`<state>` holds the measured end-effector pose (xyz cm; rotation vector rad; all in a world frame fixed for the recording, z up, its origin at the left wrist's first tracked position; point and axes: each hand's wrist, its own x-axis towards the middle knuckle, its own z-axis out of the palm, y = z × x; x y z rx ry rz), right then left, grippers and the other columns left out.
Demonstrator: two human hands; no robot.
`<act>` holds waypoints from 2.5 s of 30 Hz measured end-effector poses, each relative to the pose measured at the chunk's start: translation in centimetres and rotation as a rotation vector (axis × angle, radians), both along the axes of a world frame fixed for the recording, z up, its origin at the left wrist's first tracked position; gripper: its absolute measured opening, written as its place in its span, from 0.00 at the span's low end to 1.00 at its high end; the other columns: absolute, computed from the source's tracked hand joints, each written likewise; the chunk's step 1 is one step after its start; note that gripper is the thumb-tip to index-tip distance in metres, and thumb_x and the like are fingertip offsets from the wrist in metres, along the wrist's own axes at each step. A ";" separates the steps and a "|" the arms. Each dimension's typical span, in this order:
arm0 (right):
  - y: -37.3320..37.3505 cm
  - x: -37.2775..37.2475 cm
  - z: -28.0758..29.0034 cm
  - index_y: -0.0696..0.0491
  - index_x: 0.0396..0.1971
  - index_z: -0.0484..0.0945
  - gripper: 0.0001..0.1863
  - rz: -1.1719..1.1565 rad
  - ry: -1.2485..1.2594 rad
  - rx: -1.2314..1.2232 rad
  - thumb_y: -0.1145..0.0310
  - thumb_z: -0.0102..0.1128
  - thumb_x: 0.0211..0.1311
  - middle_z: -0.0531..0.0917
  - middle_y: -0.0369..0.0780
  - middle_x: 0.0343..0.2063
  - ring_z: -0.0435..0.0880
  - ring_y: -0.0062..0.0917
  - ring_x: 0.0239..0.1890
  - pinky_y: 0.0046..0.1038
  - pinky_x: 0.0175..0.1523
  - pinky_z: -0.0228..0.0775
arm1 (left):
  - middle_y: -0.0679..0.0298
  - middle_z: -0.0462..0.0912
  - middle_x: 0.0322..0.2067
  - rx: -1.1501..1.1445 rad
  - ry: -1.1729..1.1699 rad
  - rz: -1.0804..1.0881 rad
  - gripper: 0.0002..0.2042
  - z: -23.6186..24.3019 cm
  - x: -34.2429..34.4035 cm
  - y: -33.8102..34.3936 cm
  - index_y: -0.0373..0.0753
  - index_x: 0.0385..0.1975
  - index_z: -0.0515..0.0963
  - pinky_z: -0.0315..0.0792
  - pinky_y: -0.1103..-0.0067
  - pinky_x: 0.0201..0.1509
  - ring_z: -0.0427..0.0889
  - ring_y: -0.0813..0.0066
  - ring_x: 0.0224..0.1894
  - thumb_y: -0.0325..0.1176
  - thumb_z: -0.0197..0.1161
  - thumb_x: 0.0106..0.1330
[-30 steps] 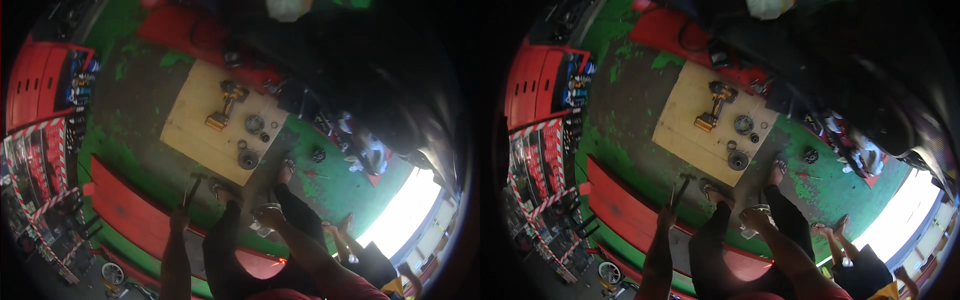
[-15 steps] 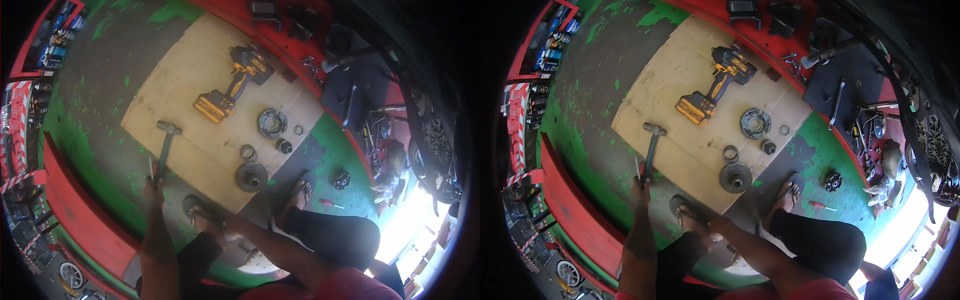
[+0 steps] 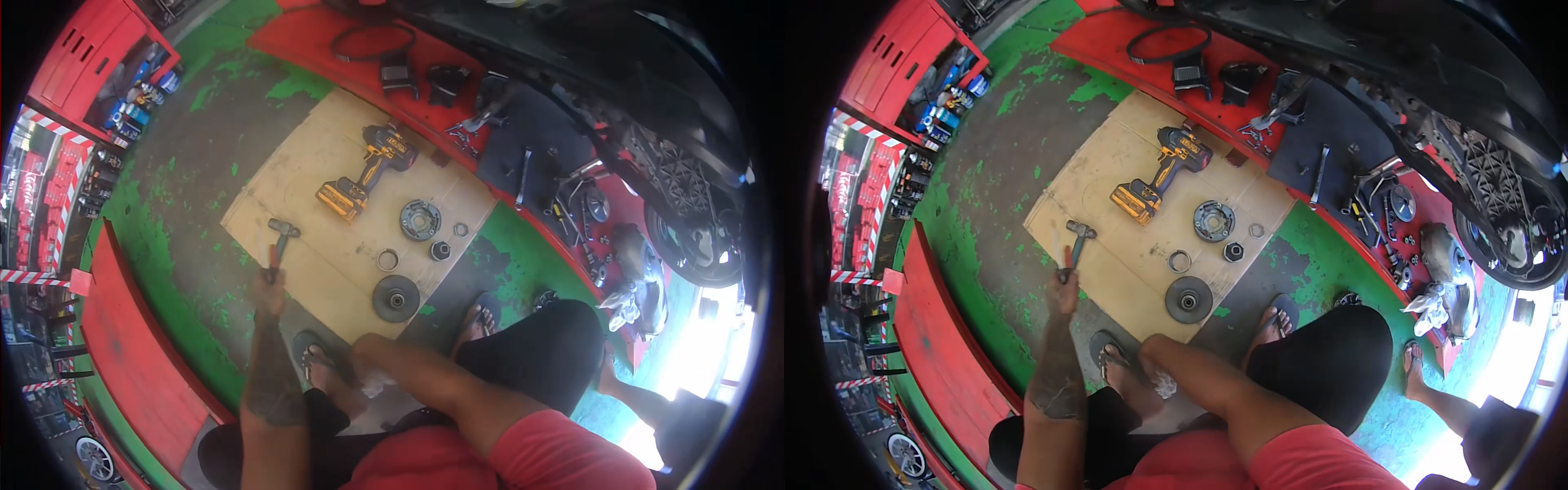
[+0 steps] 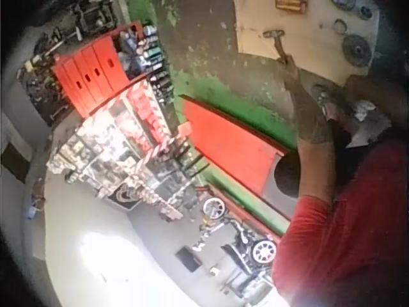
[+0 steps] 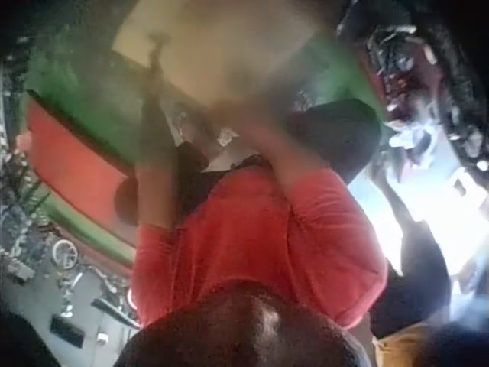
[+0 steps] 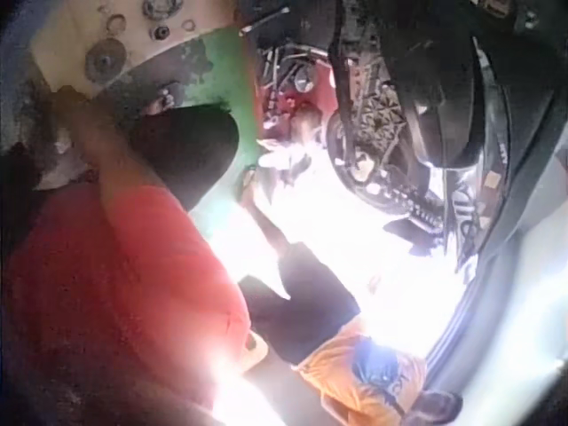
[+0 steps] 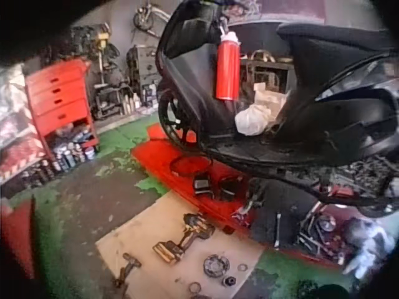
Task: The person disassembles a motorcycle pulley component, tapping it with a hammer and screwdriver before probing and prying inside the assembly with the screwdriver.
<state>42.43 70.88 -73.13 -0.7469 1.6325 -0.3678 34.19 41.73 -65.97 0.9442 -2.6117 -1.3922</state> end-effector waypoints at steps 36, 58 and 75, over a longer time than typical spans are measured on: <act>34.0 -9.0 26.3 0.52 0.58 0.79 0.21 -0.894 0.472 -0.239 0.56 0.61 0.73 0.84 0.38 0.49 0.82 0.26 0.48 0.29 0.54 0.74 | 0.52 0.87 0.44 -0.006 -0.340 0.040 0.10 4.4 5.0 15.3 0.40 0.46 0.82 0.80 0.64 0.49 0.87 0.54 0.47 0.33 0.58 0.69; 22.4 -11.1 25.9 0.51 0.72 0.66 0.27 -0.485 -0.198 -0.391 0.65 0.57 0.77 0.79 0.43 0.61 0.75 0.25 0.63 0.28 0.65 0.66 | 0.56 0.83 0.41 -0.187 -0.145 0.077 0.12 1.2 6.4 13.0 0.38 0.46 0.81 0.78 0.67 0.45 0.84 0.56 0.39 0.30 0.60 0.65; 6.3 -21.8 11.1 0.40 0.68 0.69 0.39 -0.034 0.852 -0.311 0.65 0.73 0.53 0.70 0.45 0.65 0.76 0.47 0.60 0.42 0.61 0.75 | 0.64 0.80 0.32 0.116 -0.079 0.045 0.14 -4.1 7.9 10.6 0.38 0.47 0.80 0.71 0.73 0.39 0.75 0.67 0.31 0.30 0.67 0.61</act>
